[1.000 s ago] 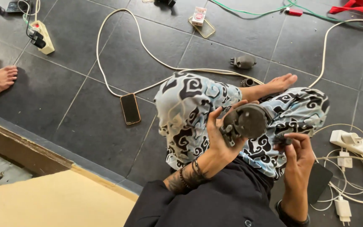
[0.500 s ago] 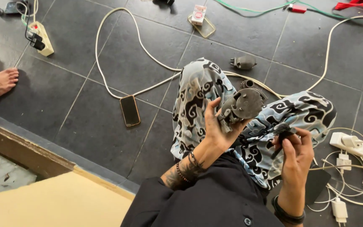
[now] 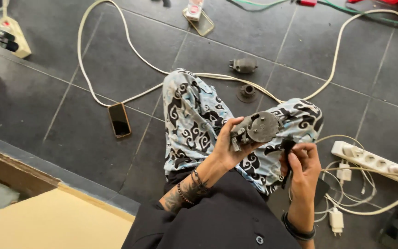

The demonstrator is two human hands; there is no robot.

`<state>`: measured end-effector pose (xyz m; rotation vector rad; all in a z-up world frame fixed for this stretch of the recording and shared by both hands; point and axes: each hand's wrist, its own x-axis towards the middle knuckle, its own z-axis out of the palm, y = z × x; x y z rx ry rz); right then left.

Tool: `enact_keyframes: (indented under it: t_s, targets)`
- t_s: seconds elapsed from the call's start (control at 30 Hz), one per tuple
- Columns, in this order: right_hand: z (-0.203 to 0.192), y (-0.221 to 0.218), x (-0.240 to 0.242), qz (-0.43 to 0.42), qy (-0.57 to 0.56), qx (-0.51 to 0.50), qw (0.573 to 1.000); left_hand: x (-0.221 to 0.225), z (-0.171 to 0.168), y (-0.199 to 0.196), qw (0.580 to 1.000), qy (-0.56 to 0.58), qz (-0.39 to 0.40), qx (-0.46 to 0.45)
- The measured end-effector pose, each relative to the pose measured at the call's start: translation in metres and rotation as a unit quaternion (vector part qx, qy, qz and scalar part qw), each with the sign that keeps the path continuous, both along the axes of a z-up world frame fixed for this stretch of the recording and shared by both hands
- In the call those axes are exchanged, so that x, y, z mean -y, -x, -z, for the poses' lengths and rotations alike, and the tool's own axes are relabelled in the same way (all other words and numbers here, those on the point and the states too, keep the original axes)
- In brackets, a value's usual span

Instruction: Cleaning a metal engine cover by scraping off dirt and grime using a small hand tool.

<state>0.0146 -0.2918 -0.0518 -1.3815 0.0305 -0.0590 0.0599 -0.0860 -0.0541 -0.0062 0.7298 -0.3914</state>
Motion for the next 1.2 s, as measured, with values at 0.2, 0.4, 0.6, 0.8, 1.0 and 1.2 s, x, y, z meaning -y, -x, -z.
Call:
enact_keyframes:
  t_s: [0.2, 0.4, 0.6, 0.8, 1.0, 1.2]
  targets:
    - [-0.016, -0.017, 0.002, -0.024, 0.001, 0.002, 1.0, 0.002, -0.027, -0.001, 0.997, -0.031, -0.004, 0.075]
    - [-0.015, -0.023, -0.013, -0.04, 0.017, -0.006, 0.999, -0.014, -0.024, -0.008, 0.993, -0.026, 0.007, 0.116]
    - [-0.014, -0.022, -0.054, -0.016, 0.066, -0.006, 0.998, -0.052, -0.059, -0.029, 0.999, 0.006, 0.025, 0.032]
    - [-0.03, -0.008, -0.096, 0.072, 0.193, -0.042, 0.978, -0.095, -0.042, -0.031, 0.99, -0.058, 0.118, 0.052]
    - [-0.042, 0.002, -0.134, 0.093, 0.252, -0.151, 0.951, -0.101, -0.035, -0.032, 0.893, -0.247, 0.117, 0.357]
    - [-0.067, -0.01, -0.169, 0.085, 0.249, -0.136, 0.955, -0.09, -0.026, -0.028, 0.858, -0.332, 0.12, 0.373]
